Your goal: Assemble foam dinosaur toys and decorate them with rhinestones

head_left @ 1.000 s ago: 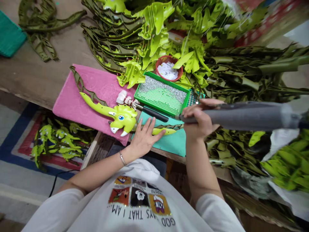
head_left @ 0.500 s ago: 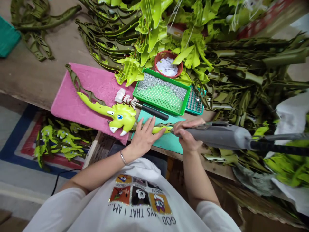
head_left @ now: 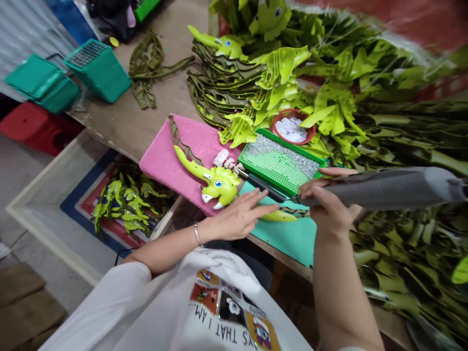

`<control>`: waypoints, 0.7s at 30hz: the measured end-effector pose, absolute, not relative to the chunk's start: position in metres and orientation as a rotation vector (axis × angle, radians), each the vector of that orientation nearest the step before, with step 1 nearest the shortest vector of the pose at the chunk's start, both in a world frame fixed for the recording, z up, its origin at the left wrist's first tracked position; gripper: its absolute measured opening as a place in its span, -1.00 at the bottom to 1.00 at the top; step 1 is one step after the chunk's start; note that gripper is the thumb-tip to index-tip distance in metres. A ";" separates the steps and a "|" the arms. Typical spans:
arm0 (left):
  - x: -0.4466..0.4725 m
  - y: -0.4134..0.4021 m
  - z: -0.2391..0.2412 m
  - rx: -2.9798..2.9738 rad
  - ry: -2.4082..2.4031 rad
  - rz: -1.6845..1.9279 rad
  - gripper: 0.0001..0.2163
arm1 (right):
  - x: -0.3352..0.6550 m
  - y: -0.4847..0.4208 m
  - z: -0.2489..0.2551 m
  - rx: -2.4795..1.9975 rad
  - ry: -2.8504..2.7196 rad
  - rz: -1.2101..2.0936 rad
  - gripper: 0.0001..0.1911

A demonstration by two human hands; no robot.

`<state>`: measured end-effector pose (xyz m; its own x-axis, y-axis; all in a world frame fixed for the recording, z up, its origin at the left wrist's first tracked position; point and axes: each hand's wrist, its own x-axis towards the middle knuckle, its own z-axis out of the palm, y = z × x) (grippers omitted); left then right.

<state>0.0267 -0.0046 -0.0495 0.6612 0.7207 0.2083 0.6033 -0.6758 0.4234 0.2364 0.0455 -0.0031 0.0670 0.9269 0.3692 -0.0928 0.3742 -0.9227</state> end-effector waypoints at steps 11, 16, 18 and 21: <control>-0.098 0.064 -0.034 2.763 1.300 -0.025 -0.42 | 0.220 0.080 -0.005 -1.328 -1.230 0.912 -0.66; -0.130 0.041 -0.020 2.915 1.293 -0.071 -0.41 | 0.210 0.086 -0.001 -1.323 -1.302 0.905 -0.62; -0.161 0.013 -0.019 2.950 1.391 -0.058 -0.40 | 0.207 0.088 0.002 -1.345 -1.329 0.890 -0.61; -0.208 -0.044 -0.034 2.902 1.634 0.160 -0.32 | 0.202 0.093 0.006 -1.367 -1.362 0.880 -0.61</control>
<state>-0.2085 -0.0444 -0.0337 0.5195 0.8361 0.1765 0.8544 -0.5055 -0.1199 0.2019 0.0933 0.0064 0.1101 0.9840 0.1403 0.2764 0.1053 -0.9553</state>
